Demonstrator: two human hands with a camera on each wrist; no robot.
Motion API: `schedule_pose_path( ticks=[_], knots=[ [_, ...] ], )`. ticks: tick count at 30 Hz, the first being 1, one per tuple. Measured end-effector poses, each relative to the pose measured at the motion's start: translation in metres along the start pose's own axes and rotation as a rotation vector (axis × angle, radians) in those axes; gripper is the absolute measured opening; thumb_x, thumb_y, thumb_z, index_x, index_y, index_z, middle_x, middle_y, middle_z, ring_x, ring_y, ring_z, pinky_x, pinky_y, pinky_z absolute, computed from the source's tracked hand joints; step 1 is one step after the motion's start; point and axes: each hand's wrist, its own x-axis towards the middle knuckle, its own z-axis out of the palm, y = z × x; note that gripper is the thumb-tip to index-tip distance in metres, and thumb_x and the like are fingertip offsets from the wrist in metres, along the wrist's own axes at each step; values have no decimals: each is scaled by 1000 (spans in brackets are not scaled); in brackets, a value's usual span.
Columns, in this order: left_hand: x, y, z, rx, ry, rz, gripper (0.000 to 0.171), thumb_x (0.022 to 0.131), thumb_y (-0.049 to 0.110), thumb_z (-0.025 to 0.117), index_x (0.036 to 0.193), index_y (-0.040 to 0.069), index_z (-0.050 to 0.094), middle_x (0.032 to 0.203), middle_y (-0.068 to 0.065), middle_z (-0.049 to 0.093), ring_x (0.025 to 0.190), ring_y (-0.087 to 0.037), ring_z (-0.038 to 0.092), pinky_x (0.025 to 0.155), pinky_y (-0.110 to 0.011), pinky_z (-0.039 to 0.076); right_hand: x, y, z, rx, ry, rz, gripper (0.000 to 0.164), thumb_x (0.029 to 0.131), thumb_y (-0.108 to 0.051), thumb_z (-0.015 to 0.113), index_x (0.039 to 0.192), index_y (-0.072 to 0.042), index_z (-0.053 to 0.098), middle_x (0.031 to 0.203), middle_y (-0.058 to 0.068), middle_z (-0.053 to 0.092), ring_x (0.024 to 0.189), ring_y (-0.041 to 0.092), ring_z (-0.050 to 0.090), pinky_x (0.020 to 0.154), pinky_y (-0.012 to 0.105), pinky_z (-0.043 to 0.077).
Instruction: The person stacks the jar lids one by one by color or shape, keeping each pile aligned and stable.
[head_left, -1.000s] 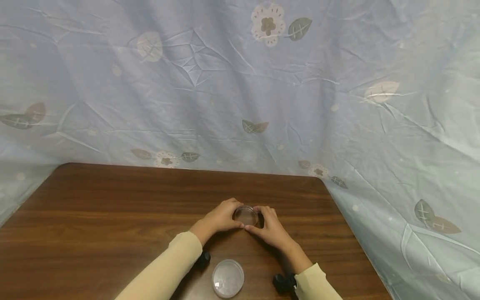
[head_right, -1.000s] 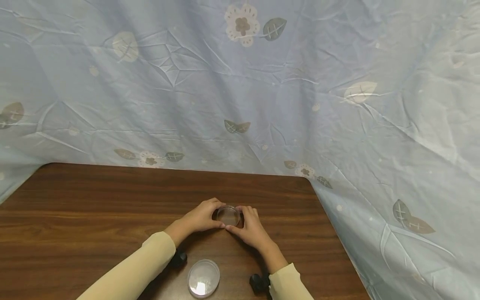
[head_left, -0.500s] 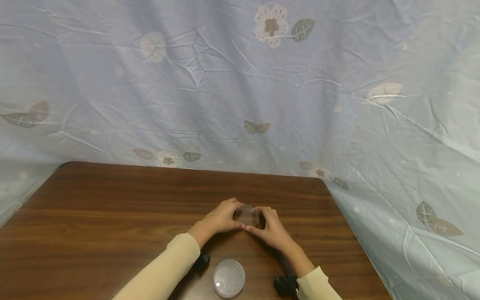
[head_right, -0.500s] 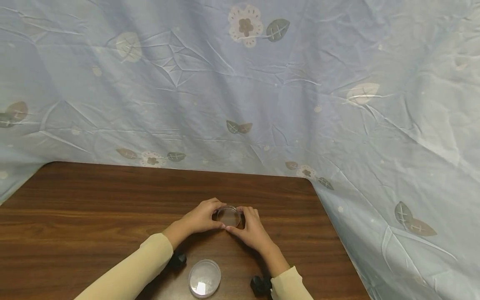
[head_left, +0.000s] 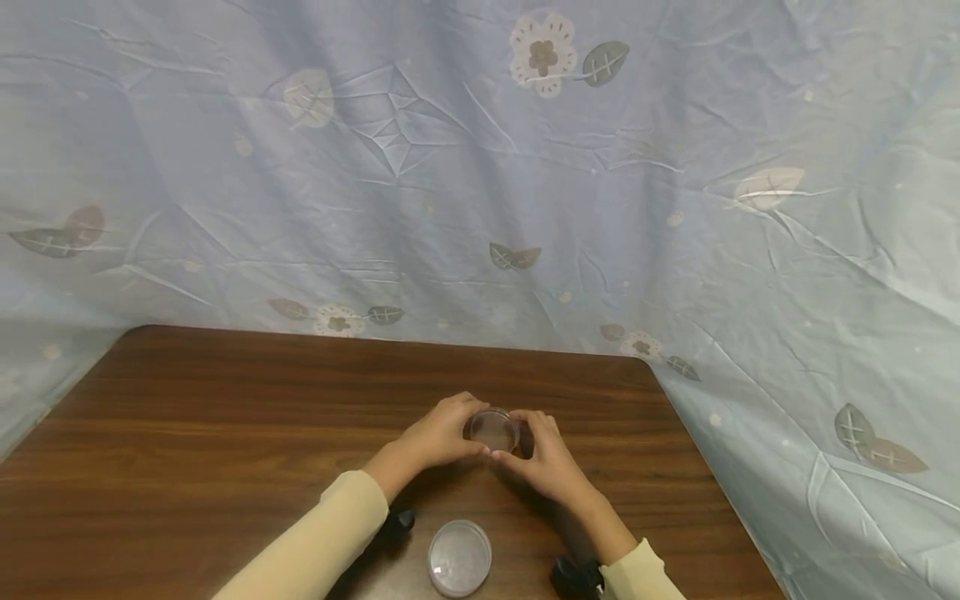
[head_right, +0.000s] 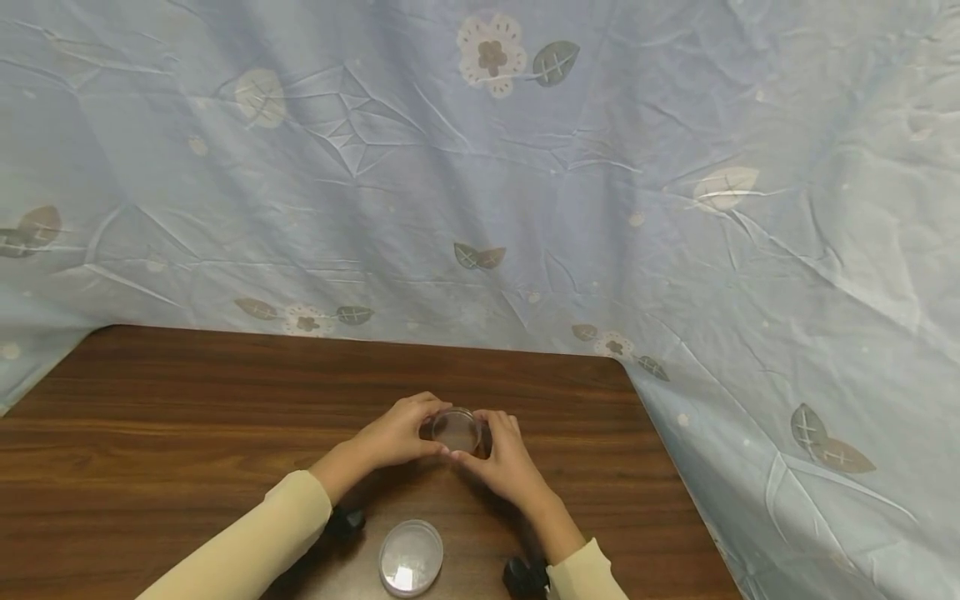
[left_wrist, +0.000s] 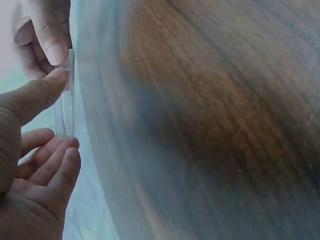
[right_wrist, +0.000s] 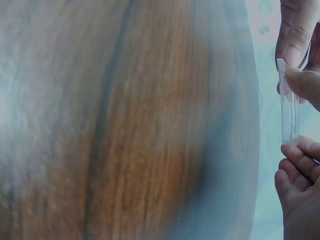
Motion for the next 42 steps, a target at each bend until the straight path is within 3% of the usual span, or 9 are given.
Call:
schedule_pose_path(
  ticks=[6, 15, 24, 35, 42],
  knots=[
    [-4, 4, -3, 18, 4, 4, 69, 86, 23, 88, 143, -2, 59, 136, -16, 64, 126, -34, 63, 109, -50, 54, -3, -4, -2, 0, 20, -27, 68, 87, -33, 87, 140, -2, 57, 136, 13, 63, 129, 28, 53, 110, 53, 50],
    [-12, 12, -7, 32, 25, 54, 68, 85, 20, 88, 142, -5, 59, 132, -16, 64, 122, -33, 65, 106, -48, 56, -11, -13, -4, 29, 30, 11, 72, 85, -35, 88, 143, -4, 57, 138, 12, 63, 131, 30, 58, 112, 52, 51],
    [-28, 22, -11, 50, 54, 69, 67, 86, 21, 87, 142, -5, 59, 132, -16, 65, 117, -30, 67, 100, -46, 59, -24, -28, -4, 45, 65, -4, 70, 83, -30, 90, 140, -3, 59, 136, 11, 65, 128, 30, 61, 111, 50, 52],
    [-53, 31, -16, 21, 78, 63, 68, 84, 17, 88, 141, -5, 59, 131, -15, 66, 115, -29, 68, 99, -44, 60, -39, -42, -1, 69, 41, -25, 72, 83, -34, 89, 141, -6, 58, 136, 9, 63, 129, 27, 60, 112, 49, 52],
    [-63, 33, -14, 38, 76, 47, 67, 84, 18, 88, 140, -5, 60, 130, -15, 66, 114, -29, 69, 97, -45, 61, -47, -47, 2, 56, 20, -15, 70, 84, -36, 88, 140, -7, 58, 137, 9, 63, 129, 29, 60, 110, 54, 51]
  ],
)
